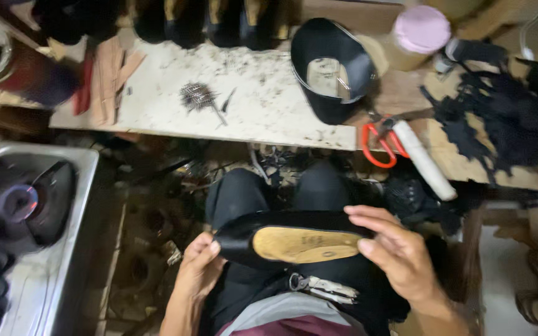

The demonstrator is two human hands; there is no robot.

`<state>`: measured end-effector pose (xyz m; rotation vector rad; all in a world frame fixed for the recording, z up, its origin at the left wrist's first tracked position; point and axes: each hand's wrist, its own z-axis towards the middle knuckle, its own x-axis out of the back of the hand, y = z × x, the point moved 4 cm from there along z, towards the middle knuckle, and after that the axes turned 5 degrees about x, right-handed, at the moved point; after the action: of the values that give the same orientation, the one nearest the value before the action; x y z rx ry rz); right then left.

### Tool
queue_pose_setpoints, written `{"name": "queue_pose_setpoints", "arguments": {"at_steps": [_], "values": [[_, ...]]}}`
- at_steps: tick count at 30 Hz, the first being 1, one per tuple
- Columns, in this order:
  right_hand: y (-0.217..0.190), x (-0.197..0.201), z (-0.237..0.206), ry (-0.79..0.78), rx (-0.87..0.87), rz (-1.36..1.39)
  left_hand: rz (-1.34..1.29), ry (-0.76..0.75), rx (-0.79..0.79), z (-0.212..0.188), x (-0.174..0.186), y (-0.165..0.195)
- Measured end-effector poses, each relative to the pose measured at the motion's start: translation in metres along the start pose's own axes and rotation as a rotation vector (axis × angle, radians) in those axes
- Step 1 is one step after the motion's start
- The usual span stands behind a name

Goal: The person sits with a black fabric shoe upper on a wooden last in their lap. They heat the upper over a gas burner flame, apply glue from a bottle, press and fold the upper edges over the last, and hammer the edges to shape and secure the shoe.

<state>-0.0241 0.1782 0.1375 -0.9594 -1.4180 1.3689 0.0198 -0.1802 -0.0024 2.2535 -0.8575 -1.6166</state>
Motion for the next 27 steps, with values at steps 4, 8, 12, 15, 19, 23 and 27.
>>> {"name": "queue_pose_setpoints", "arguments": {"at_steps": [4, 8, 12, 15, 19, 23, 27], "values": [[0.033, 0.004, 0.016, 0.048, -0.004, 0.345, -0.023, -0.025, 0.002, 0.001, 0.007, 0.006], [0.059, -0.008, 0.035, 0.274, -0.266, 0.364, -0.058, -0.005, -0.006, -0.001, 0.009, 0.011], [0.017, -0.048, 0.037, 0.384, 0.155, -0.584, -0.054, 0.071, -0.013, -0.007, -0.004, 0.016], [-0.022, -0.102, 0.022, 0.229, 0.547, -0.849, -0.071, 0.114, -0.004, -0.015, -0.024, 0.018], [-0.042, -0.163, 0.014, 0.002, 0.76, -0.983, -0.075, 0.143, 0.003, -0.032, -0.056, 0.012], [-0.054, -0.173, 0.023, 0.049, 0.817, -1.029, -0.104, 0.19, 0.008, -0.049, -0.079, 0.008], [-0.077, -0.15, 0.035, 0.004, 0.815, -0.918, 0.297, 0.048, -0.128, -0.066, -0.095, 0.043]]}}
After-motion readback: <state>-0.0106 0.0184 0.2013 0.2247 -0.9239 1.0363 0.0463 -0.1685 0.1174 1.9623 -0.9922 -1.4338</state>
